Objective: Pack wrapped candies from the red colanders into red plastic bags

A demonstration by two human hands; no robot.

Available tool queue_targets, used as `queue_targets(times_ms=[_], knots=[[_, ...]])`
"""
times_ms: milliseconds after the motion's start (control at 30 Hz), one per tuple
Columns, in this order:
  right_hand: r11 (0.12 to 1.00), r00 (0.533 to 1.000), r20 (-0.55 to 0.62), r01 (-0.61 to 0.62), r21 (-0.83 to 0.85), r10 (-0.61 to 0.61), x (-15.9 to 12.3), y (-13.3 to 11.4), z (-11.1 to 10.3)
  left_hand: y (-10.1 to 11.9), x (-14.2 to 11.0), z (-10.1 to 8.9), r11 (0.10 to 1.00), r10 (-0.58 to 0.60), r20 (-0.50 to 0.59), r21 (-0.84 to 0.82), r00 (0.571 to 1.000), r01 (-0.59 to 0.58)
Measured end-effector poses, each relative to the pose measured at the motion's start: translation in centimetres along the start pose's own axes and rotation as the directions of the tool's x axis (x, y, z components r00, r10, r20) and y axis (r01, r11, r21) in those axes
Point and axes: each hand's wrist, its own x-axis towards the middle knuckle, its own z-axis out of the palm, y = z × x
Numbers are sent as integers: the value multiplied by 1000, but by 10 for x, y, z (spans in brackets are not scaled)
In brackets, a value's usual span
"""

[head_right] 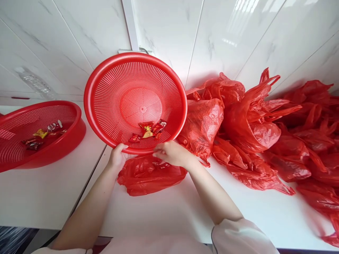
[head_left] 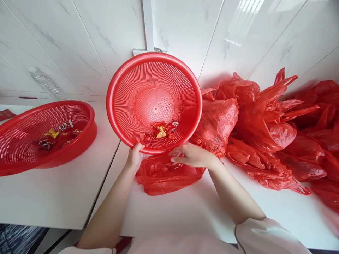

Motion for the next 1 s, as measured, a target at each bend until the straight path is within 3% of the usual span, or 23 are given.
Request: queue_targets(times_ms=[100,167,333,433,500,633,767,867,1000], knots=[[987,971,-237,-61,-149,24,9,9,7,-2,1,-2,1000,4,13,17,1000,-4],[950,946,-324,-104,-296,2,16,18,14,-5,1,-3,1000,-7,39,21,999,6],[900,967,-254,-83,-427,-31,23,29,23,-5,1,-3,999,-32,32,10,999,31],[939,979,-155,76,-334,-134,21,26,20,-3,0,-1,1000,-15,22,-23,1000,16],[973,969,-203,94,-211,-138,20,25,18,-2,1,-1,999,-3,17,-37,1000,4],[987,928,-362,-27,158,84,20,25,15,-1,3,-2,1000,9,24,-30,1000,-9],[889,950,-269,-20,458,160,17,26,10,-1,3,-2,999,28,20,-38,999,-27],[853,962,-220,-27,521,165,14,23,5,-1,4,-2,998,45,16,-47,999,-44],[903,986,-139,-21,430,89,8,14,1,-3,5,-3,996,79,0,-51,997,-79]])
